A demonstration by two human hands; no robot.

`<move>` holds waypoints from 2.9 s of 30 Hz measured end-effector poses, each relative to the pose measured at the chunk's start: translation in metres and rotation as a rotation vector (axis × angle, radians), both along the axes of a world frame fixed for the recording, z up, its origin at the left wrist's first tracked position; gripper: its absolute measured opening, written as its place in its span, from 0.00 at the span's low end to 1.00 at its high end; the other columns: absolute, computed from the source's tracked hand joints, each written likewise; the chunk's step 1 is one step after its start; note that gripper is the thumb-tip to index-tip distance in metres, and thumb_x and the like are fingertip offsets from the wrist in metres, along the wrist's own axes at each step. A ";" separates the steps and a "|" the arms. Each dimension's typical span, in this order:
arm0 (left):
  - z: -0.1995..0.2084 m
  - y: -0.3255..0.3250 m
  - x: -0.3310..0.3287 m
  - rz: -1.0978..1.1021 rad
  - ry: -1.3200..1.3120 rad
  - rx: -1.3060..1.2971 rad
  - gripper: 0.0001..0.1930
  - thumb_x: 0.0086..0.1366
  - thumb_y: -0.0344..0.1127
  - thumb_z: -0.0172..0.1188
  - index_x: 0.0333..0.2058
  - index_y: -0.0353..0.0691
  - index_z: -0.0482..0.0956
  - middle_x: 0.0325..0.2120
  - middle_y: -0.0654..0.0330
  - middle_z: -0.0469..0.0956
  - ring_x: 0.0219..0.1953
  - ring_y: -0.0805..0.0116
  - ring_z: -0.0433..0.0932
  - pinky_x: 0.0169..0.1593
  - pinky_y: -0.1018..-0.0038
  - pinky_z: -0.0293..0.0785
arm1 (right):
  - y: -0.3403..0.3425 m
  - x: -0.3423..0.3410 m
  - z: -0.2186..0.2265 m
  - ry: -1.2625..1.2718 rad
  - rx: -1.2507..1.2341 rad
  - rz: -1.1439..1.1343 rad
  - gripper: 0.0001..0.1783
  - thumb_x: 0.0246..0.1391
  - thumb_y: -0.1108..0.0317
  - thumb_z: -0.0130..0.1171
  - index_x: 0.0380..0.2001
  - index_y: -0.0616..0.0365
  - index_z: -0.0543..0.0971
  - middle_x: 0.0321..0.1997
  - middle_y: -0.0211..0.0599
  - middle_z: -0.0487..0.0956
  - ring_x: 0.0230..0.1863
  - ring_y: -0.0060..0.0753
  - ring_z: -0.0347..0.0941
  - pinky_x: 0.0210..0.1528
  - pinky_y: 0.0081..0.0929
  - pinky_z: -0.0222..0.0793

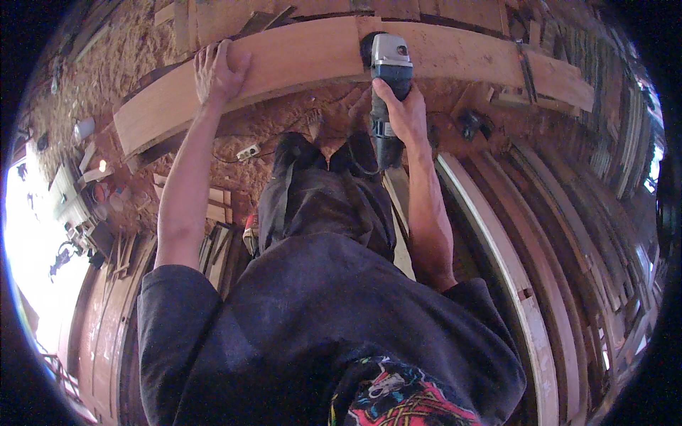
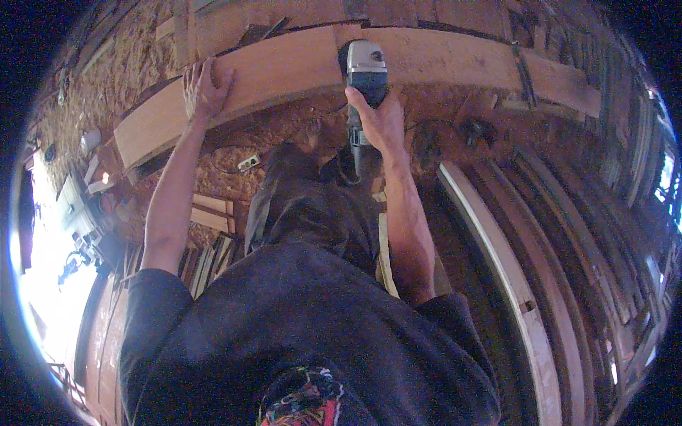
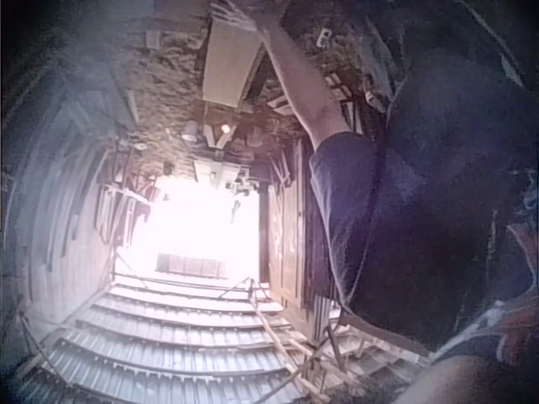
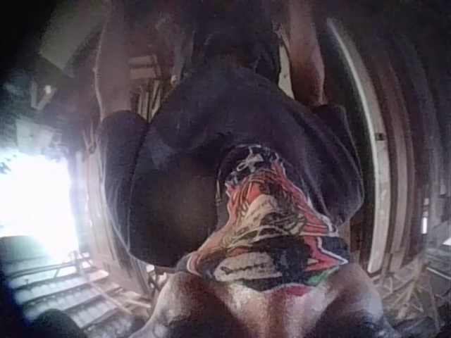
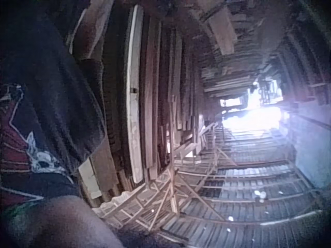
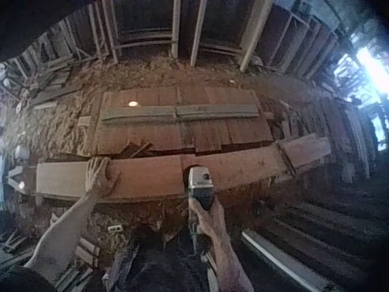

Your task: The person uses an orbital sander to smooth the surface of a wooden plank. They hold the plank with one hand and operate the sander with the other, moving it along the length of the wood. The person occasionally repositions the plank to access different areas.

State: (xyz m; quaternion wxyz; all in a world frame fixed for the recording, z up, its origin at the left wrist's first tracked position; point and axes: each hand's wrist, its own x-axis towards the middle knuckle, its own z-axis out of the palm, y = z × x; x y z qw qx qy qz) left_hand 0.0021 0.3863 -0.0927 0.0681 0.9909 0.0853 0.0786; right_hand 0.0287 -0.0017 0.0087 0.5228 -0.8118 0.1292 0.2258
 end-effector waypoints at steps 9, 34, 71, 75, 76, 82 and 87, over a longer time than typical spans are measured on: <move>0.006 -0.001 0.001 -0.008 -0.009 -0.058 0.32 0.67 0.60 0.62 0.59 0.41 0.77 0.55 0.47 0.78 0.61 0.43 0.72 0.69 0.51 0.63 | 0.006 0.017 -0.003 0.033 0.028 0.002 0.30 0.55 0.43 0.72 0.42 0.63 0.83 0.31 0.34 0.83 0.31 0.26 0.80 0.34 0.30 0.76; 0.007 -0.001 0.000 -0.026 -0.048 -0.069 0.33 0.65 0.60 0.63 0.57 0.39 0.77 0.52 0.49 0.78 0.59 0.47 0.72 0.68 0.54 0.62 | 0.036 0.057 -0.005 -0.053 0.088 -0.025 0.22 0.56 0.49 0.73 0.42 0.57 0.84 0.30 0.32 0.84 0.30 0.27 0.80 0.34 0.33 0.76; 0.003 0.001 0.000 -0.016 -0.066 -0.068 0.33 0.64 0.60 0.64 0.56 0.39 0.77 0.52 0.49 0.78 0.59 0.46 0.73 0.69 0.52 0.61 | 0.021 0.076 -0.017 -0.123 0.074 -0.032 0.25 0.56 0.48 0.72 0.44 0.60 0.83 0.33 0.30 0.83 0.31 0.25 0.78 0.36 0.30 0.75; 0.006 -0.001 0.001 -0.007 -0.047 -0.069 0.33 0.64 0.61 0.64 0.57 0.39 0.77 0.53 0.50 0.78 0.60 0.46 0.72 0.70 0.52 0.60 | 0.037 0.060 -0.010 -0.124 0.038 -0.027 0.22 0.54 0.50 0.74 0.40 0.58 0.85 0.32 0.32 0.85 0.30 0.27 0.81 0.35 0.33 0.77; 0.005 -0.001 0.001 -0.010 -0.046 -0.072 0.33 0.64 0.61 0.64 0.57 0.40 0.77 0.53 0.50 0.78 0.60 0.46 0.71 0.70 0.52 0.59 | 0.037 0.057 -0.011 -0.106 0.072 -0.037 0.22 0.54 0.50 0.74 0.40 0.58 0.85 0.32 0.32 0.85 0.30 0.27 0.81 0.35 0.33 0.77; 0.006 0.000 0.001 -0.017 -0.054 -0.069 0.33 0.64 0.60 0.64 0.57 0.39 0.78 0.53 0.50 0.78 0.60 0.46 0.72 0.69 0.52 0.61 | 0.019 0.058 -0.027 -0.218 0.063 -0.049 0.24 0.56 0.48 0.73 0.42 0.60 0.86 0.34 0.33 0.85 0.33 0.27 0.80 0.37 0.32 0.76; 0.000 0.002 0.001 -0.022 -0.076 -0.047 0.32 0.64 0.60 0.64 0.57 0.40 0.78 0.52 0.50 0.78 0.60 0.46 0.72 0.69 0.53 0.61 | 0.026 0.055 -0.017 -0.155 0.040 -0.034 0.25 0.56 0.48 0.72 0.43 0.60 0.85 0.34 0.32 0.84 0.33 0.26 0.79 0.37 0.32 0.76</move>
